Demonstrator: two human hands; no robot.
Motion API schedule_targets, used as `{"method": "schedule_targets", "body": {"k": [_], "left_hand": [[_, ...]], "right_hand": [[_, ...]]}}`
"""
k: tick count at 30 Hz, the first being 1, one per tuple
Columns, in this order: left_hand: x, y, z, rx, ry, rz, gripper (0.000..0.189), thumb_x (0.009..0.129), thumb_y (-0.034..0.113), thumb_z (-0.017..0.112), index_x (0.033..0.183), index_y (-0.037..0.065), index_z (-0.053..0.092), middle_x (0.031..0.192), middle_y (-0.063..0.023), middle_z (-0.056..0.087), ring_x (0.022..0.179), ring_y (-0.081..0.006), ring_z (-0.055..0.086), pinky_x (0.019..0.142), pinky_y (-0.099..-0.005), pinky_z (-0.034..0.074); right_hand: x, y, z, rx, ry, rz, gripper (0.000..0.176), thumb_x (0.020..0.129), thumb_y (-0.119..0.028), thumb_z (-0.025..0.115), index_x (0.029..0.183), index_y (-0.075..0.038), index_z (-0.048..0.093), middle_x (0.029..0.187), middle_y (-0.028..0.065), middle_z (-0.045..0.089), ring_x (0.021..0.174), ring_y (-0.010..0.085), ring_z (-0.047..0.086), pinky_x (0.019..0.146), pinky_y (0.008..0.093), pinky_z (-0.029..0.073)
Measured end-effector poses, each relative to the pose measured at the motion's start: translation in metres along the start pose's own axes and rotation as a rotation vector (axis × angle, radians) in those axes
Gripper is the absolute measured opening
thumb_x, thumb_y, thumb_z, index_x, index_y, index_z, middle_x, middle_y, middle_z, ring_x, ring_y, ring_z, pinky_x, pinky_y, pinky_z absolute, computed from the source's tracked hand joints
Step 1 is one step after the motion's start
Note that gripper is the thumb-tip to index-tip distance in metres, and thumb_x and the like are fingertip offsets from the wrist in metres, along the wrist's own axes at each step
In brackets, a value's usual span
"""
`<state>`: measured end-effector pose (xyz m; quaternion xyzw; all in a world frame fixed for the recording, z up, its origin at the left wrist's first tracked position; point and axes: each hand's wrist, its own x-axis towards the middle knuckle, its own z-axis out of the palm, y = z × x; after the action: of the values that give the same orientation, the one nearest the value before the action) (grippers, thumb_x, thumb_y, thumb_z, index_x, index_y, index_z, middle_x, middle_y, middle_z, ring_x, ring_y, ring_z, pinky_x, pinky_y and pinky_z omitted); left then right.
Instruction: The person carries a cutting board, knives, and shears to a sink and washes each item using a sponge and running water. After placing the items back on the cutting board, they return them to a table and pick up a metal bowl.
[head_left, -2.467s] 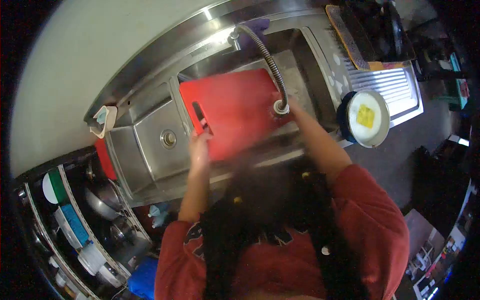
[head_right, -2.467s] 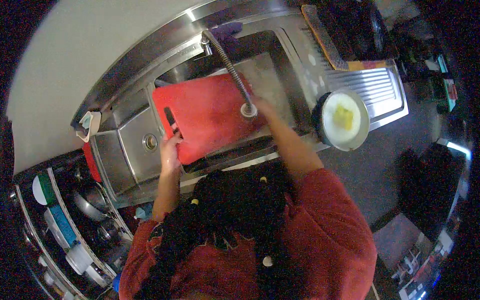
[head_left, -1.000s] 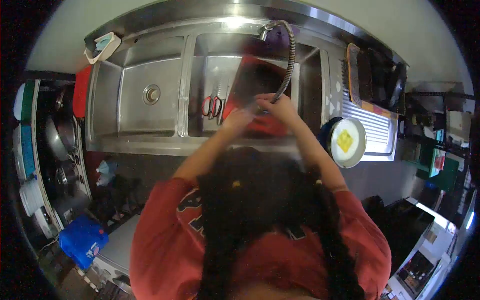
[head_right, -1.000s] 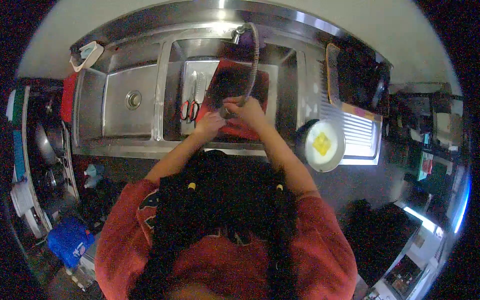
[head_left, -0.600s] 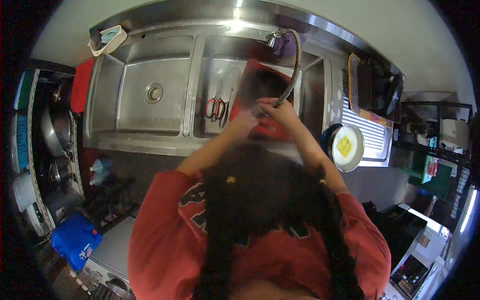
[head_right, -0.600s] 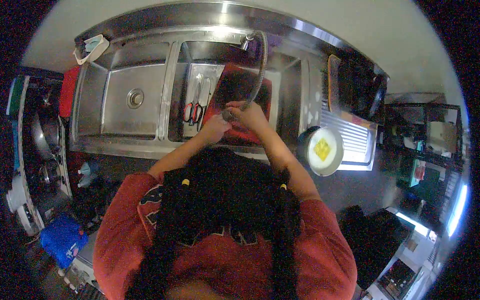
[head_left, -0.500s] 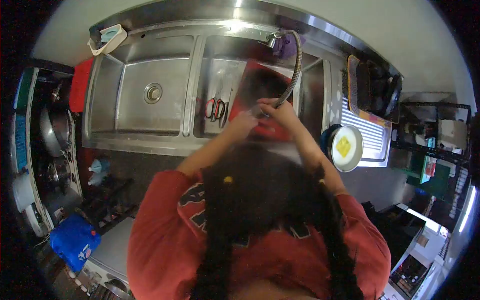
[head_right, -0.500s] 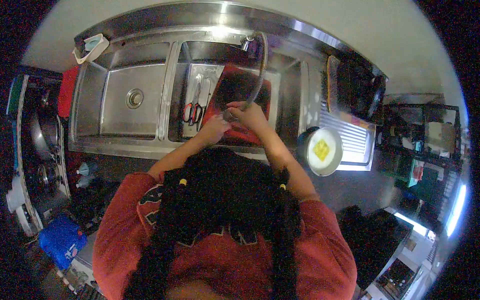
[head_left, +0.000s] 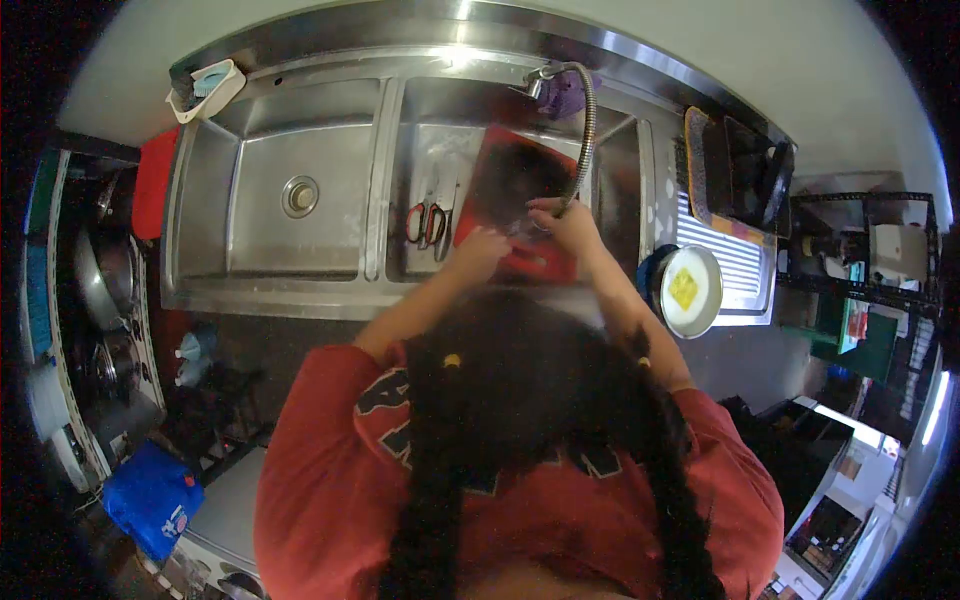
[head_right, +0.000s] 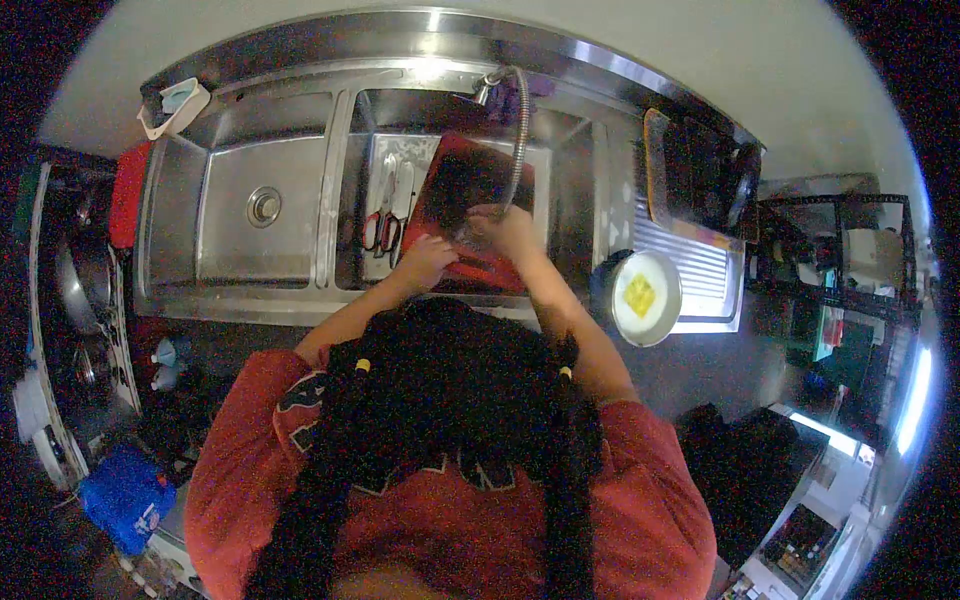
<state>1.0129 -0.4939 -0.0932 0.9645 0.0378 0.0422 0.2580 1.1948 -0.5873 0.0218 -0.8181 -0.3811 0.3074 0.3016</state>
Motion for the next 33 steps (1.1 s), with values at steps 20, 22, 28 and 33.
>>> {"method": "schedule_targets", "body": {"k": [20, 22, 28, 33], "left_hand": [[-0.003, 0.030, -0.043, 0.070, 0.212, -0.171, 0.028, 0.074, 0.017, 0.061, 0.102, 0.016, 0.066, 0.111, -0.0080, 0.058, 0.115, -0.0290, 0.049, 0.099, -0.0486, 0.034], [-0.001, 0.030, -0.036, 0.063, 0.196, -0.242, 0.028, 0.071, 0.012, 0.058, 0.098, 0.015, 0.066, 0.118, -0.0088, 0.057, 0.121, -0.0294, 0.046, 0.103, -0.0476, 0.032], [-0.010, 0.003, -0.011, 0.083, 0.115, -0.277, 0.023, 0.069, 0.011, 0.059, 0.091, 0.012, 0.065, 0.130, -0.0053, 0.053, 0.124, -0.0258, 0.046, 0.105, -0.0480, 0.030], [0.002, 0.008, -0.025, -0.083, -0.036, -0.403, 0.032, 0.063, 0.003, 0.057, 0.093, 0.009, 0.065, 0.132, -0.0024, 0.053, 0.127, -0.0245, 0.043, 0.107, -0.0490, 0.025]], "right_hand": [[-0.001, 0.132, -0.005, 0.774, -0.337, 0.213, 0.050, 0.085, -0.013, 0.053, 0.135, -0.012, 0.046, 0.131, 0.0124, 0.053, 0.119, 0.0309, 0.051, 0.097, 0.0368, 0.041], [0.001, 0.135, 0.045, -0.028, -0.147, -0.071, 0.047, 0.088, -0.017, 0.049, 0.135, -0.010, 0.045, 0.136, 0.0130, 0.047, 0.126, 0.0336, 0.043, 0.102, 0.0458, 0.035], [0.055, 0.100, 0.100, -0.347, -0.025, -0.313, 0.055, 0.090, -0.035, 0.050, 0.139, -0.012, 0.038, 0.146, 0.0126, 0.034, 0.133, 0.0350, 0.032, 0.106, 0.0584, 0.023], [0.138, 0.120, 0.102, -0.436, -0.055, -0.136, 0.061, 0.091, -0.047, 0.043, 0.143, -0.016, 0.032, 0.148, 0.0112, 0.030, 0.136, 0.0333, 0.027, 0.108, 0.0567, 0.020]]}}
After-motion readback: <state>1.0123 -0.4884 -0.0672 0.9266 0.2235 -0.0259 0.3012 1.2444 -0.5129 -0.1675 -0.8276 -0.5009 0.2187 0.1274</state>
